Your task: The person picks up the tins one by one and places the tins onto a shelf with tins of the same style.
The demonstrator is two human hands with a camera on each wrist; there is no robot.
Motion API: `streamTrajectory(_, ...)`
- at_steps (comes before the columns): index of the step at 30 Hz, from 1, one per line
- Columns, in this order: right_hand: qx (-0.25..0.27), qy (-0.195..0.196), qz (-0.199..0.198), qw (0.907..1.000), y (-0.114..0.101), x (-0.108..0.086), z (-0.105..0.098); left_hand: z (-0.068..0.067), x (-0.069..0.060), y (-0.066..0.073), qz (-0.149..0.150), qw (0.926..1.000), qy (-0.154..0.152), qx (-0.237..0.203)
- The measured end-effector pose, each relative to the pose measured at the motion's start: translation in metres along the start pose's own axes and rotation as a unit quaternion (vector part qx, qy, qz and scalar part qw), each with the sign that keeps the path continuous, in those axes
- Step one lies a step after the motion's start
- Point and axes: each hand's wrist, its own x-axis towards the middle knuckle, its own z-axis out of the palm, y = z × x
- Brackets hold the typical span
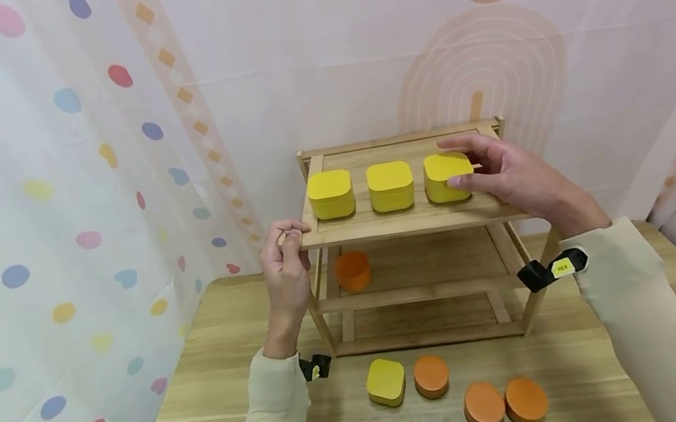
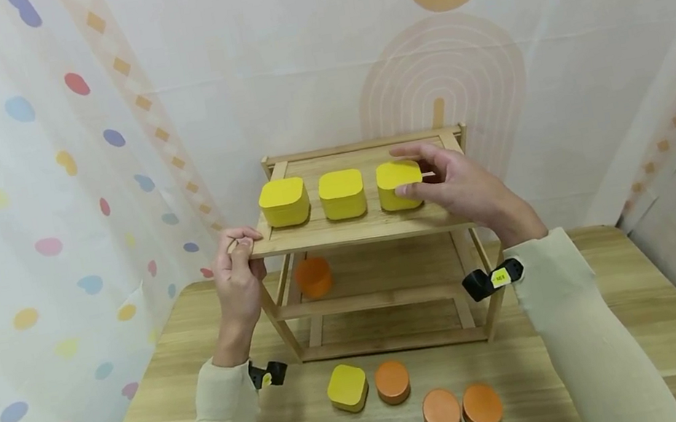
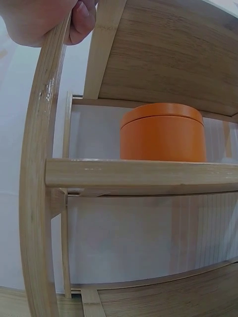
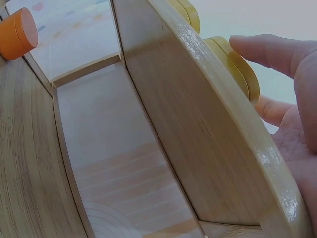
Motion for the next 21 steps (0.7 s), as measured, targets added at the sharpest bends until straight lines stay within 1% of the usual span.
streamTrajectory(4, 0.0, -0.003, 0.001, 1.0, 0.0014, 0.0009, 0.0022, -0.0015, -0.002, 0.0, -0.006, 1.0, 0.002, 0.0)
streamTrajectory(9, 0.001, 0.009, -0.004, 1.0, 0.003, 0.001, 0.0007, -0.0003, -0.0018, -0.0007, -0.009, 0.9999, 0.005, -0.004)
streamTrajectory(14, -0.023, 0.028, -0.007, 0.9993, 0.0025, 0.0016, -0.0038, 0.0035, 0.0025, -0.0018, -0.01, 0.9999, -0.004, 0.001)
streamTrajectory(18, -0.04, 0.044, -0.004, 0.9982, 0.0008, 0.0017, -0.0046, 0.0052, 0.0055, -0.0031, -0.006, 1.0, -0.003, 0.001)
streamTrajectory(21, -0.038, 0.068, -0.03, 0.9965, 0.0008, -0.0009, -0.0027, 0.0055, 0.0064, -0.0052, -0.005, 1.0, -0.003, 0.001)
